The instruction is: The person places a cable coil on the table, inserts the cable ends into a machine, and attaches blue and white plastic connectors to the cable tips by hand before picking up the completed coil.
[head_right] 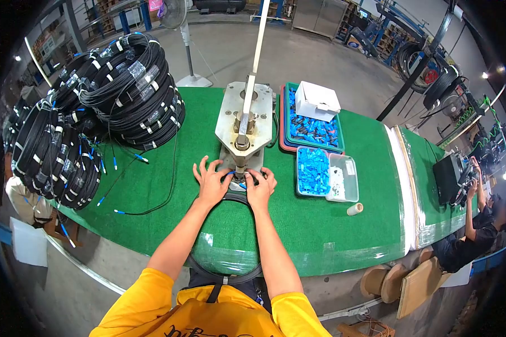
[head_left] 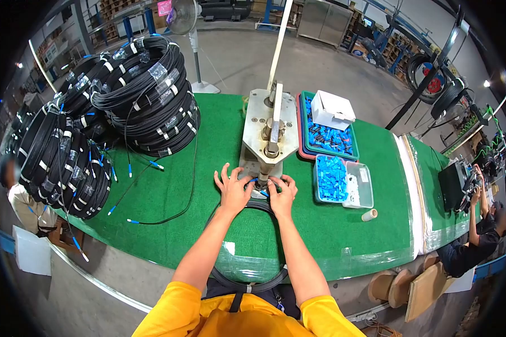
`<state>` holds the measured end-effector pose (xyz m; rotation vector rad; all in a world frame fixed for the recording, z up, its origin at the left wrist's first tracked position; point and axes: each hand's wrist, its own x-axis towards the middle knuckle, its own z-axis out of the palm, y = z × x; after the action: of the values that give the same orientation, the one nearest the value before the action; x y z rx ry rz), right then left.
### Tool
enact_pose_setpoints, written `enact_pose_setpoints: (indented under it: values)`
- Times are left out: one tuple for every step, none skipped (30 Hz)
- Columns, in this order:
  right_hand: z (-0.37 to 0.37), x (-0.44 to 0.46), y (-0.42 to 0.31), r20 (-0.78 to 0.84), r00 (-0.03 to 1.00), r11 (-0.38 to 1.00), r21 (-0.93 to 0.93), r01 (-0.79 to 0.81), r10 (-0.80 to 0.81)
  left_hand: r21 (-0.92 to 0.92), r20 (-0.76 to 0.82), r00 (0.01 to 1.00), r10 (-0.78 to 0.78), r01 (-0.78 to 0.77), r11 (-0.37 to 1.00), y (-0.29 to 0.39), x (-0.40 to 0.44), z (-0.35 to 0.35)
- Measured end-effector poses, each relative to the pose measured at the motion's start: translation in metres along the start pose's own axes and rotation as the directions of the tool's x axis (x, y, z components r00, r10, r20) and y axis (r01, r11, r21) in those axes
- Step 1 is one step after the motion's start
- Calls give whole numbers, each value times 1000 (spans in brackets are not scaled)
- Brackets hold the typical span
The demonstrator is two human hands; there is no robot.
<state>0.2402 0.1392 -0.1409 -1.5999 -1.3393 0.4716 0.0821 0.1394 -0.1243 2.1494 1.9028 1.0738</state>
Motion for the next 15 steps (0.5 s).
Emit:
enact_pose_setpoints:
  values:
    - [1, 0, -1, 30, 999, 1000, -14, -10, 11, 27, 28, 1000, -8, 7, 1000, -2, 0, 1]
    - [2, 0, -1, 19, 999, 999, -27, -30, 30, 28, 29, 1000, -11, 10, 1000, -3, -1, 3]
    - [1, -1, -2, 22, 999, 999, -27, -31, 31, 7, 26, 999, -27, 26, 1000, -3, -2, 2]
    - [0, -2, -3, 19, 1000, 999, -37, -21, 22, -16, 23, 999, -41, 42, 999, -3, -2, 2]
    - [-1, -2, -4, 14, 1000, 999, -48, -13, 14, -18, 24, 999, -43, 44, 999, -3, -2, 1]
    - [-1, -1, -4, 15, 1000, 999, -51, -13, 13, -20, 21, 999, -34, 35, 999, -4, -2, 1]
    - [0, 0, -4, 17, 999, 998, -48, -44, 45, -23, 18, 1000, -24, 25, 999, -4, -1, 1]
    - [0, 1, -4, 20, 997, 996, -44, -75, 76, -23, 17, 1000, -23, 24, 999, -3, 0, 2]
    - [1, 1, -5, 19, 997, 996, -43, -75, 76, -15, 19, 999, -39, 39, 999, -2, -1, 1]
    - [1, 0, -5, 19, 997, 996, -48, -73, 74, -6, 22, 998, -55, 55, 998, -2, -1, 0]
    - [1, 0, -5, 17, 997, 996, -54, -70, 71, -6, 23, 998, -55, 55, 998, -2, -1, -1]
    - [0, 0, -4, 15, 997, 996, -55, -71, 72, -5, 19, 998, -52, 52, 999, -2, 0, 0]
    - [-2, 0, -4, 24, 996, 996, -51, -79, 80, -4, 15, 999, -48, 48, 999, -2, 0, 0]
    - [-3, 1, -4, 33, 996, 995, -45, -87, 88, -5, 15, 999, -45, 45, 999, -2, -1, 0]
    - [-2, 1, -5, 31, 996, 995, -42, -86, 88, -14, 40, 998, -58, 59, 998, 0, -1, -3]
